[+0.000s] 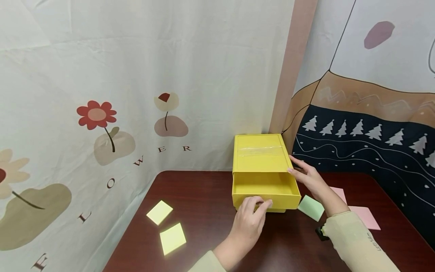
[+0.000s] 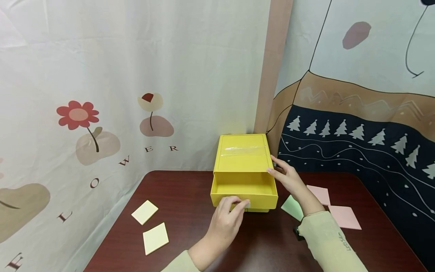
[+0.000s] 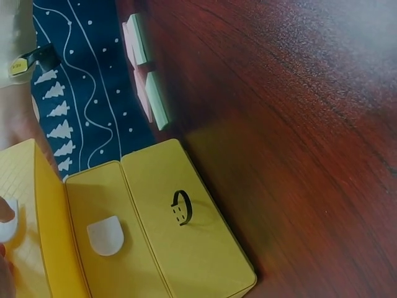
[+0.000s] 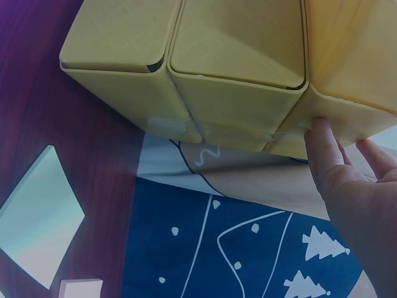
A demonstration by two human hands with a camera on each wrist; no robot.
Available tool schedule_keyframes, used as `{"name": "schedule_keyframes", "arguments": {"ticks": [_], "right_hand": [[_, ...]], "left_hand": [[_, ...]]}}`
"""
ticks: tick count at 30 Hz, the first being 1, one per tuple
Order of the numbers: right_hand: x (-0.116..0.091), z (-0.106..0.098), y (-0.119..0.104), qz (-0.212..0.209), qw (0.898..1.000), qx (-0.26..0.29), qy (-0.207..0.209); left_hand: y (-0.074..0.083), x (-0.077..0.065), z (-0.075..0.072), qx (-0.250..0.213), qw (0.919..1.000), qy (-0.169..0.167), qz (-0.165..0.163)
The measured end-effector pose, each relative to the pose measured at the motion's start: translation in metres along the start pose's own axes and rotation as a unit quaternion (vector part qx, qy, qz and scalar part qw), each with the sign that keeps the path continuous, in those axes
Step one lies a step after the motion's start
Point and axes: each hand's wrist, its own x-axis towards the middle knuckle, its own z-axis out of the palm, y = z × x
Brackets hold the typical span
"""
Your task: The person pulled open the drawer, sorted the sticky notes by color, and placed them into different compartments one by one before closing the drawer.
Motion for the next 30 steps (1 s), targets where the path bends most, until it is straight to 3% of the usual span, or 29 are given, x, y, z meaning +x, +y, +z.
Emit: {"name": "schedule_keyframes", "arguments": {"ticks": [13, 17, 20, 25, 30], "right_hand": [[0.001, -0.001, -0.001, 0.005, 1.0, 0.007, -0.002], [0.001, -0.001, -0.001, 0.005, 1.0, 0.008, -0.003], [0.001, -0.001, -0.002, 0.006, 1.0, 0.009, -0.002], [0.0, -0.001, -0.001, 0.007, 1.0, 0.01, -0.001], [0.0, -0.001, -0.001, 0.006, 1.0, 0.008, 0.0]], "left_hand": [[-0.01, -0.003, -0.016, 0.01, 0.9997, 0.015, -0.014], [-0.019, -0.008, -0.025, -0.001, 0.9988, 0.039, -0.03], [-0.028, -0.013, -0.031, -0.011, 0.9961, 0.077, -0.042], [-0.047, -0.023, -0.041, -0.017, 0.9889, 0.128, -0.074], [-0.068, -0.04, -0.054, 0.004, 0.9844, 0.104, -0.142]]}}
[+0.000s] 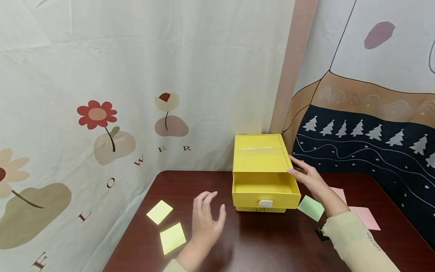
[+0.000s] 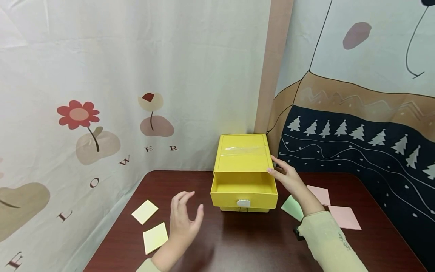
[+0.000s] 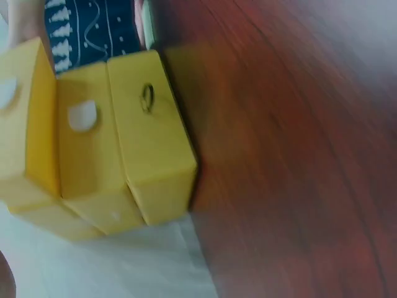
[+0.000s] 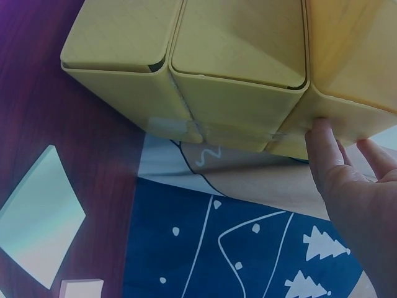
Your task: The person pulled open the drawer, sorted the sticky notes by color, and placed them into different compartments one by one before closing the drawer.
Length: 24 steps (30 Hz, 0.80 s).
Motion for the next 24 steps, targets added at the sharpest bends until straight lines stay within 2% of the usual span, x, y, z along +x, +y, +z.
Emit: {"name": "schedule_keyframes", "arguments": {"ticks": [2, 5, 12, 15, 18, 24], "right_hand": [[0.0, 0.0, 0.0, 0.0, 1.0, 0.0, 0.0], [0.0, 0.0, 0.0, 0.0, 1.0, 0.003, 0.001], [-0.002, 0.0, -0.002, -0.001, 1.0, 0.008, -0.003], [-0.002, 0.0, -0.002, -0.002, 1.0, 0.007, -0.003], [-0.002, 0.0, -0.002, 0.001, 1.0, 0.008, -0.003], [-0.002, 0.0, -0.002, 0.002, 1.0, 0.01, -0.002]], "left_hand": [[-0.009, -0.005, -0.007, 0.021, 0.9988, -0.026, -0.034], [-0.023, -0.013, -0.016, 0.055, 0.9926, -0.071, -0.081], [-0.05, -0.032, -0.038, 0.105, 0.9691, -0.165, -0.15], [-0.061, -0.039, -0.047, 0.121, 0.9547, -0.209, -0.174], [-0.07, -0.045, -0.057, 0.14, 0.9321, -0.267, -0.201], [-0.085, -0.055, -0.072, 0.164, 0.8619, -0.397, -0.27]]}}
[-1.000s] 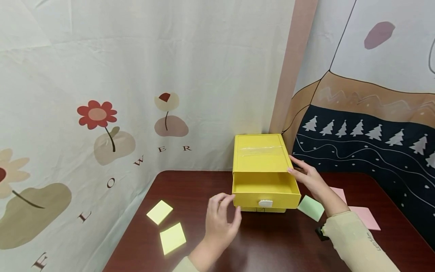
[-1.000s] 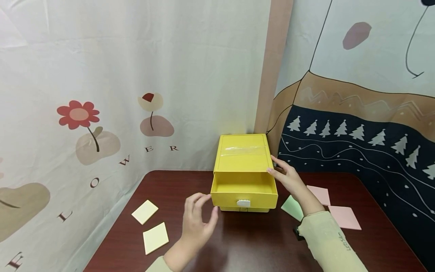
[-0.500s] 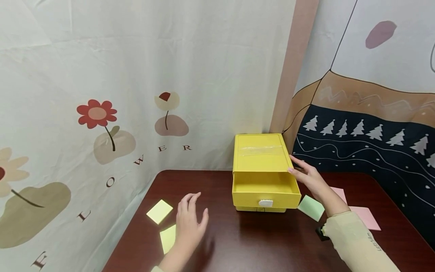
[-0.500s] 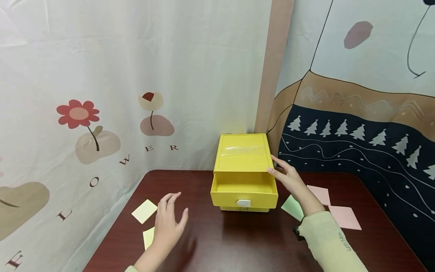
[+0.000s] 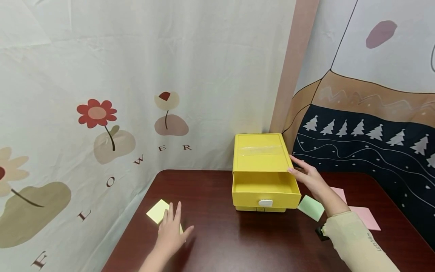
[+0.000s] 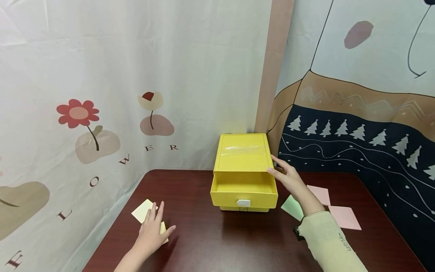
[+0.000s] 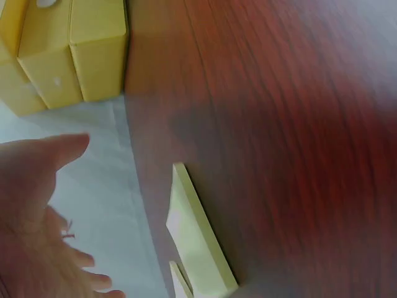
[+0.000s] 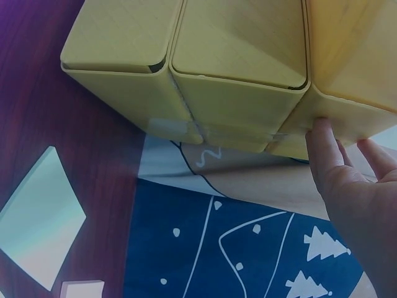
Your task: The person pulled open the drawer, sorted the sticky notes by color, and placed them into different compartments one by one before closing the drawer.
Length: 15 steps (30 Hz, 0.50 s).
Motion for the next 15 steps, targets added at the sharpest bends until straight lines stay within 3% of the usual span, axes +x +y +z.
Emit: {"name": "schedule_keyframes", "arguments": {"ticks": [3, 11, 15], "right_hand": [[-0.001, 0.0, 0.0, -0.002, 1.0, -0.002, -0.001], [-0.001, 0.0, -0.001, -0.001, 1.0, 0.0, -0.003], [-0.001, 0.0, 0.0, -0.001, 1.0, 0.0, -0.003]], "left_hand": [[-0.008, -0.001, 0.0, 0.002, 0.9988, -0.046, -0.019], [-0.025, -0.002, 0.0, 0.005, 0.9897, -0.14, -0.03], [-0.03, -0.002, 0.0, 0.017, 0.9868, -0.158, -0.03]]}}
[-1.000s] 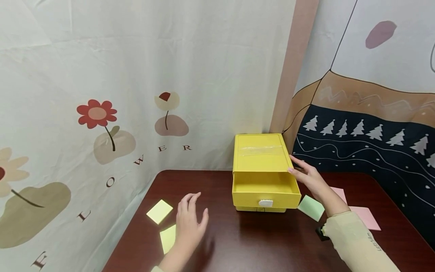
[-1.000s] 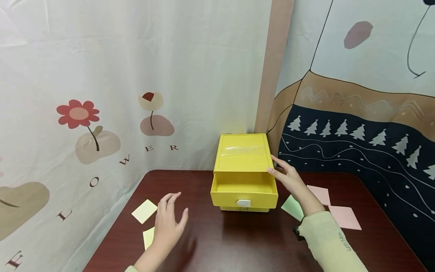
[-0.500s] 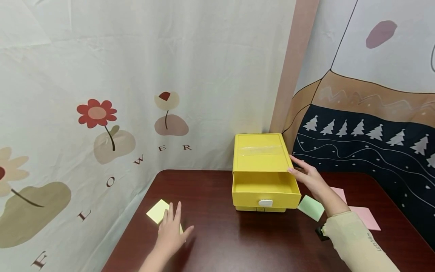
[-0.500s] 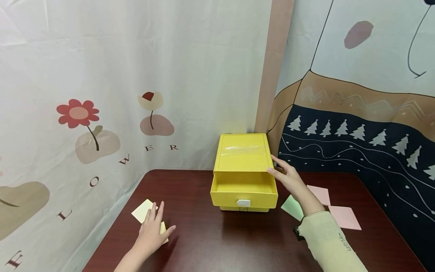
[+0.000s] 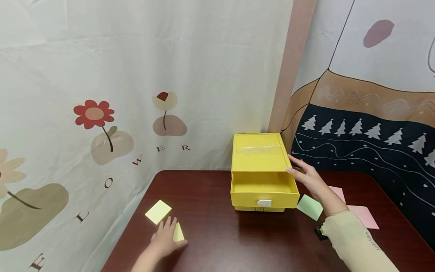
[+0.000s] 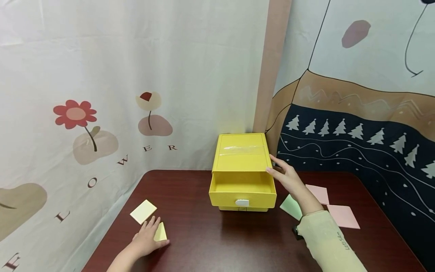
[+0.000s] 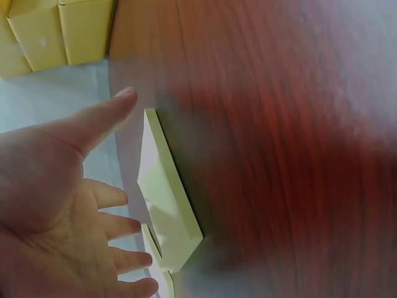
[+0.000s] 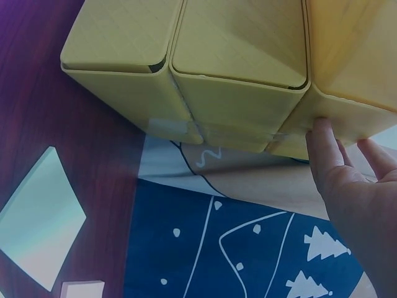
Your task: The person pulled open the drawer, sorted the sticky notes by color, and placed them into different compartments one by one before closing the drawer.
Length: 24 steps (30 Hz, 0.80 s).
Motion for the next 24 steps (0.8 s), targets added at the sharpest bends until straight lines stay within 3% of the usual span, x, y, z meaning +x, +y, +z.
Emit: {"name": "schedule_keyframes", "arguments": {"ticks": [11, 18, 24], "right_hand": [[0.0, 0.0, 0.0, 0.003, 1.0, -0.001, 0.002], [0.001, 0.0, 0.001, 0.005, 1.0, -0.001, 0.003], [0.001, -0.001, 0.001, 0.003, 1.0, -0.001, 0.002]], "left_hand": [[-0.012, 0.004, 0.001, 0.016, 0.9998, 0.011, -0.003], [-0.015, 0.004, 0.002, 0.005, 0.9988, 0.049, -0.003], [-0.016, 0.006, 0.002, 0.012, 0.9982, 0.058, 0.004]]}}
